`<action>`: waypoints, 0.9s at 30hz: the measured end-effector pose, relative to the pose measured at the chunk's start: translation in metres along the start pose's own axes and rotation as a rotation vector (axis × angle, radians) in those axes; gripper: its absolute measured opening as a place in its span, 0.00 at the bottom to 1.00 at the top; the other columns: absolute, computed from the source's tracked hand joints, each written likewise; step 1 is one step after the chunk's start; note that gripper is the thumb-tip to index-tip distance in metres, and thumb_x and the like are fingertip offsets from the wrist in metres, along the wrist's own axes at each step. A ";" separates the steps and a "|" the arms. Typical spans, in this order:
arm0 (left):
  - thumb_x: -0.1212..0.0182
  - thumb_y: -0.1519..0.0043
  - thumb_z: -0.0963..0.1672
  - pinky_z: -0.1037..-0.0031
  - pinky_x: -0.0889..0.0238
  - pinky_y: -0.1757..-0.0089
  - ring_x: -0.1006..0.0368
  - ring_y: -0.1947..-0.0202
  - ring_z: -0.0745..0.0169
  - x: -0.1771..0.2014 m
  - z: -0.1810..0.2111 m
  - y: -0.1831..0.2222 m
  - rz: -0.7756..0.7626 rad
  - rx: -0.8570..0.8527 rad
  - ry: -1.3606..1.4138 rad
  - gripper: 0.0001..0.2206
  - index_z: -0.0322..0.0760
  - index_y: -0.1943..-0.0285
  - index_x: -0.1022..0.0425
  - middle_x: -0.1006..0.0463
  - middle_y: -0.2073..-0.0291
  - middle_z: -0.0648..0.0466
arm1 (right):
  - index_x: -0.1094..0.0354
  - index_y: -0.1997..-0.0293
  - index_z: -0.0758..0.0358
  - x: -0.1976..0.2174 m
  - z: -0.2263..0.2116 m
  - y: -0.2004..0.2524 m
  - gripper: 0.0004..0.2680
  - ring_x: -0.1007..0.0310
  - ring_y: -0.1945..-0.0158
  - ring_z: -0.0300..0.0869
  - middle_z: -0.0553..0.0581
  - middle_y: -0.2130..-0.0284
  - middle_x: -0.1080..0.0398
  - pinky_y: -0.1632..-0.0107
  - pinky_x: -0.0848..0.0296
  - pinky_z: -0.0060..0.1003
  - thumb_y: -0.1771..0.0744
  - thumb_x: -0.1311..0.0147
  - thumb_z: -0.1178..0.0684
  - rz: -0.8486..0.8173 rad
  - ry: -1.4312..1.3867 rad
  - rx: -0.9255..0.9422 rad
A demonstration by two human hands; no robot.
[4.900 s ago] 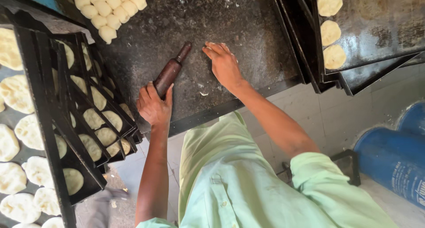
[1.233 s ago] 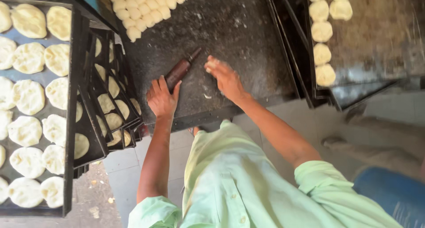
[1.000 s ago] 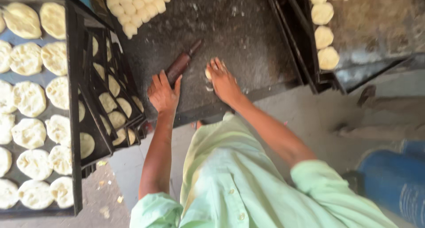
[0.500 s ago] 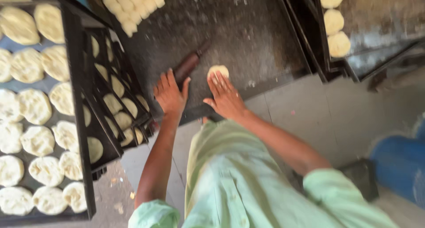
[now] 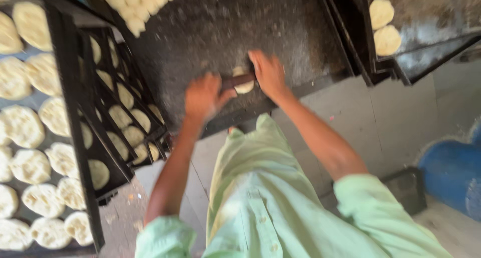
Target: The person rolls out small pieces of dough into flat circles using a rolling pin and places them onto a metal baking tray.
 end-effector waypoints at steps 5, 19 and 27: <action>0.41 0.36 0.64 0.56 0.34 0.67 0.26 0.67 0.43 0.004 -0.024 -0.019 0.085 0.062 -0.003 0.32 0.34 0.49 0.25 0.26 0.58 0.45 | 0.33 0.50 0.60 0.003 -0.007 -0.021 0.07 0.24 0.62 0.62 0.64 0.65 0.23 0.61 0.28 0.55 0.26 0.53 0.49 0.032 -0.076 -0.070; 0.38 0.31 0.61 0.58 0.32 0.62 0.25 0.62 0.44 -0.008 -0.041 0.040 0.345 0.381 -0.254 0.29 0.32 0.43 0.26 0.25 0.57 0.44 | 0.25 0.53 0.63 0.006 0.020 0.033 0.08 0.24 0.57 0.45 0.56 0.63 0.21 0.54 0.26 0.40 0.34 0.39 0.54 -0.359 -0.656 -0.126; 0.37 0.28 0.61 0.58 0.36 0.62 0.27 0.62 0.46 -0.024 -0.041 0.045 0.303 0.386 -0.301 0.29 0.33 0.43 0.29 0.27 0.56 0.46 | 0.26 0.46 0.66 0.286 0.206 -0.015 0.10 0.23 0.55 0.38 0.55 0.58 0.22 0.53 0.26 0.35 0.32 0.47 0.67 0.243 -0.236 -0.271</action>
Point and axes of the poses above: each hand's wrist, its own y-axis away from the middle knuckle, its own x-axis out of the back of the hand, z = x × y, the point moved 8 cm from there along -y, towards the middle knuckle
